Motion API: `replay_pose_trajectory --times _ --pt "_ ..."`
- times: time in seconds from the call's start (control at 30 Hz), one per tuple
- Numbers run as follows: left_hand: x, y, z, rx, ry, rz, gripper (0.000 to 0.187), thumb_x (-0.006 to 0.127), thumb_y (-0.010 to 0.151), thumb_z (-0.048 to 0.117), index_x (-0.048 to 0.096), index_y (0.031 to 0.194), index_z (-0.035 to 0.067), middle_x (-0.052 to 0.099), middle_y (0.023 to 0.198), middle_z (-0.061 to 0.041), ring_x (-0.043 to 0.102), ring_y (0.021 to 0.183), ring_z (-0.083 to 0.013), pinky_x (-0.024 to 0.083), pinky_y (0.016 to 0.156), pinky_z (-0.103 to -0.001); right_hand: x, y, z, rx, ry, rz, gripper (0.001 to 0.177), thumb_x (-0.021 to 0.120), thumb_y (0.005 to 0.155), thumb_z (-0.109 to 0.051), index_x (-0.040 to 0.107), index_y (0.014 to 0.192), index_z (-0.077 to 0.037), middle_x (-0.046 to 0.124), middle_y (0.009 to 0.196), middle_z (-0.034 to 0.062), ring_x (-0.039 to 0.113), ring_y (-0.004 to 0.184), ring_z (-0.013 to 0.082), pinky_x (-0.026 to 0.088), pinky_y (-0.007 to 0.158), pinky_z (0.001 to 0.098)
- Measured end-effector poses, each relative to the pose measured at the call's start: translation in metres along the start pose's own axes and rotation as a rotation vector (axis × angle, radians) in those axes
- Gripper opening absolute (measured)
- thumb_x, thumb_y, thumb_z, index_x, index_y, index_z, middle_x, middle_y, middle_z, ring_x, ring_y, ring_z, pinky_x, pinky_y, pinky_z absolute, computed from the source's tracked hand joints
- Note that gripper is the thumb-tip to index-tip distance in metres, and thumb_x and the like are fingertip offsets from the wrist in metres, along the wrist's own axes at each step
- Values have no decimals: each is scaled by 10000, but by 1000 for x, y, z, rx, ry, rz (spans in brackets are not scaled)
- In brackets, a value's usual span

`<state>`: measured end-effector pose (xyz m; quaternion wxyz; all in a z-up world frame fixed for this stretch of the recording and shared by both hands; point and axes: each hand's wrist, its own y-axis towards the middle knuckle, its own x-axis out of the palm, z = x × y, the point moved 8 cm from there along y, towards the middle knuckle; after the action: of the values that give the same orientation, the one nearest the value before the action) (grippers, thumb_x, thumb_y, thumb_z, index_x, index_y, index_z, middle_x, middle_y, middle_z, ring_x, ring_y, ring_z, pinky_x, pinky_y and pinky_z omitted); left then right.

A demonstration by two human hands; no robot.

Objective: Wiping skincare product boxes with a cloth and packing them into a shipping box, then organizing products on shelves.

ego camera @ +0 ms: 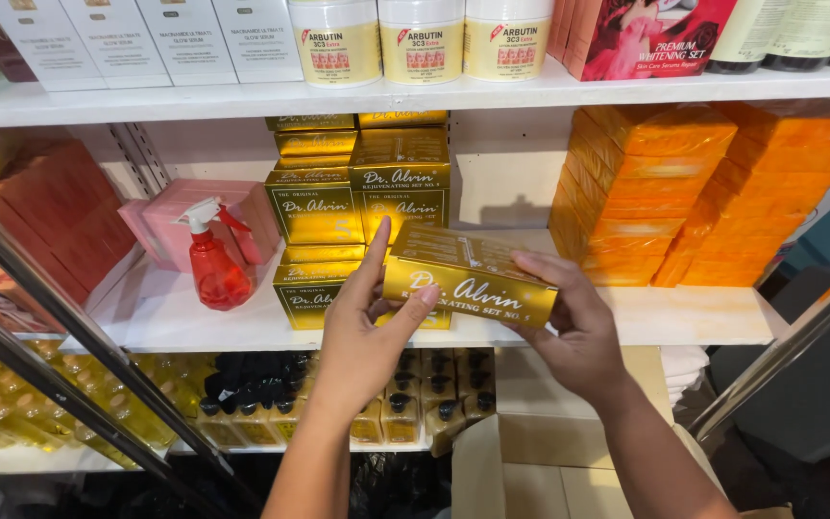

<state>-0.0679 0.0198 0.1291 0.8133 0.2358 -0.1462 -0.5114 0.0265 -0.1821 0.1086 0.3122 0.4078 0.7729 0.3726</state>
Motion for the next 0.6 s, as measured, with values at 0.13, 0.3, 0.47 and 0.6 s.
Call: replay_pose_trajectory --times 0.13,0.3,0.47,0.6 --pt "-23 5 3 6 -1 -48 683 744 905 120 472 1528 56 663 1257 -75 655 1035 -80 544 884 -248 25 4 -4 33 10 -26 634 731 895 80 492 1468 -47 480 1480 86 570 1319 155 547 1059 298" --pt "-66 16 0 -24 88 -30 665 766 859 116 518 1472 47 765 1102 -68 696 1002 -86 550 902 -250 65 20 0 107 -80 -59 654 715 885 -56 460 1488 -34 388 1523 108 499 1232 138 469 873 236" --pt "-132 37 3 47 206 14 646 788 829 90 563 1431 27 762 1144 -77 691 1026 -93 531 916 -260 125 45 18 146 -21 -42 553 677 974 -108 480 1486 -40 395 1495 102 554 1241 143 537 930 259" --pt "-188 57 -3 28 185 61 606 798 829 94 607 1404 67 777 1077 -50 689 982 -80 545 884 -253 176 74 31 139 -98 -16 524 694 966 -123 517 1454 -56 385 1468 95 551 1250 158 594 932 278"
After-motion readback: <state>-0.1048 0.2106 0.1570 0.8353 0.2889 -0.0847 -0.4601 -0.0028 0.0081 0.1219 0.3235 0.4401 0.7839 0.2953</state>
